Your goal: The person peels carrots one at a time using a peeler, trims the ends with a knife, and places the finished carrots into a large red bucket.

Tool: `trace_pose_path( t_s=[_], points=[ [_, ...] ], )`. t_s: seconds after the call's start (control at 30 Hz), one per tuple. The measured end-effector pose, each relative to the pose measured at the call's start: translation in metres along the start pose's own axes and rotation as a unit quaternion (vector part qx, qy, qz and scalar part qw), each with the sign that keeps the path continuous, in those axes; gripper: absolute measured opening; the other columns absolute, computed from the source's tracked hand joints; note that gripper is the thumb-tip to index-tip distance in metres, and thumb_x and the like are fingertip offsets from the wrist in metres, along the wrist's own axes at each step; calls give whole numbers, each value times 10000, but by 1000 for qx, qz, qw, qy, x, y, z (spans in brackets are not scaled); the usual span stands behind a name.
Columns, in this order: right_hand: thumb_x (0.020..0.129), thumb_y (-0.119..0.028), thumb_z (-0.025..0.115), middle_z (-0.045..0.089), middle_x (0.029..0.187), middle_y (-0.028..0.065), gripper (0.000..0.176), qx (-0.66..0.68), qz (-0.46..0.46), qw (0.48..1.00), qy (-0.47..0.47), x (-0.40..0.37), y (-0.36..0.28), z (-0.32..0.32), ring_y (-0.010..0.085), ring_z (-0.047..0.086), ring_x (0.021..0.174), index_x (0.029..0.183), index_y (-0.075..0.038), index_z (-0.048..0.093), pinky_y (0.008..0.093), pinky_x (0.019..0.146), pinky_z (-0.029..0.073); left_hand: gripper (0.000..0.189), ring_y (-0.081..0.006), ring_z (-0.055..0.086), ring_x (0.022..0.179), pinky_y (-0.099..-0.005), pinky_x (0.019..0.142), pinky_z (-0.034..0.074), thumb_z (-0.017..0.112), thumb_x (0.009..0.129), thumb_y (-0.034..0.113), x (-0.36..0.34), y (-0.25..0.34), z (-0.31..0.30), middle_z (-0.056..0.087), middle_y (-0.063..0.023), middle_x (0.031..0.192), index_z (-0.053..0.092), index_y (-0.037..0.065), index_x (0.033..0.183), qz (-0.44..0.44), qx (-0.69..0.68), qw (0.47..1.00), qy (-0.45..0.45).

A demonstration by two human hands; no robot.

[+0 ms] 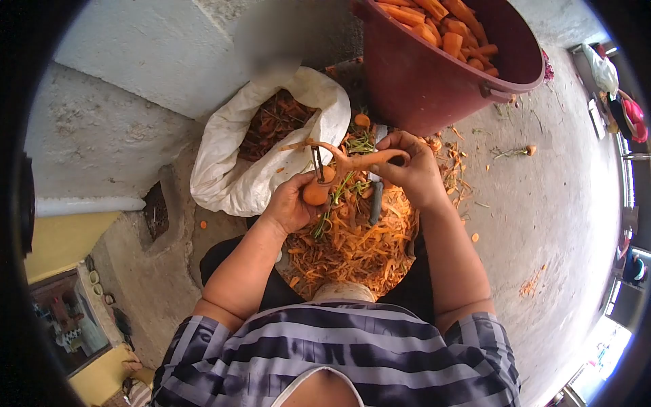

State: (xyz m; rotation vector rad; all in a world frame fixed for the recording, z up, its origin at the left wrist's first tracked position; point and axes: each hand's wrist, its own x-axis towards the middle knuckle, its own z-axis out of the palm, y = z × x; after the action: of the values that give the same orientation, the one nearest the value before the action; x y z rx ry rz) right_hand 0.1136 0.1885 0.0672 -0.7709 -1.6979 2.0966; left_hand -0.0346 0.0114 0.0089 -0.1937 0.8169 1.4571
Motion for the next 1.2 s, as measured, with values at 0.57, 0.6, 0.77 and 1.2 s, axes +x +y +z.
trace_pose_path(
  t_s=[0.57, 0.6, 0.77, 1.2],
  points=[
    [813, -179, 607, 490, 631, 17, 173, 109, 52, 966, 229, 35, 50, -4, 72, 400, 426, 865, -69, 484, 207, 357, 314, 321, -158, 547, 724, -273, 580, 446, 359, 924, 341, -1, -25, 12, 564, -48, 873, 500, 88, 1063, 19, 29, 999, -9],
    [830, -182, 585, 497, 632, 17, 150, 167, 39, 959, 225, 36, 47, -13, 75, 398, 426, 851, -75, 483, 202, 363, 309, 322, -157, 546, 720, -275, 582, 445, 358, 924, 343, -2, -23, 11, 563, -47, 868, 502, 89, 1061, 14, 24, 1000, -11],
    [828, -172, 586, 505, 640, 20, 141, 313, 103, 943, 50, 15, 36, 27, 82, 412, 414, 865, -77, 489, 208, 340, 301, 333, -169, 543, 716, -291, 591, 450, 375, 922, 329, -6, -15, 17, 552, -78, 850, 483, 49, 1065, 7, -11, 1000, 4],
    [840, -153, 566, 503, 621, 18, 100, 270, 100, 955, 64, 20, 46, 22, 74, 389, 405, 860, -88, 494, 210, 350, 297, 313, -165, 535, 759, -293, 618, 463, 384, 920, 309, 1, -26, -8, 536, -63, 891, 483, 44, 1054, 28, 2, 998, -61]
  ],
)
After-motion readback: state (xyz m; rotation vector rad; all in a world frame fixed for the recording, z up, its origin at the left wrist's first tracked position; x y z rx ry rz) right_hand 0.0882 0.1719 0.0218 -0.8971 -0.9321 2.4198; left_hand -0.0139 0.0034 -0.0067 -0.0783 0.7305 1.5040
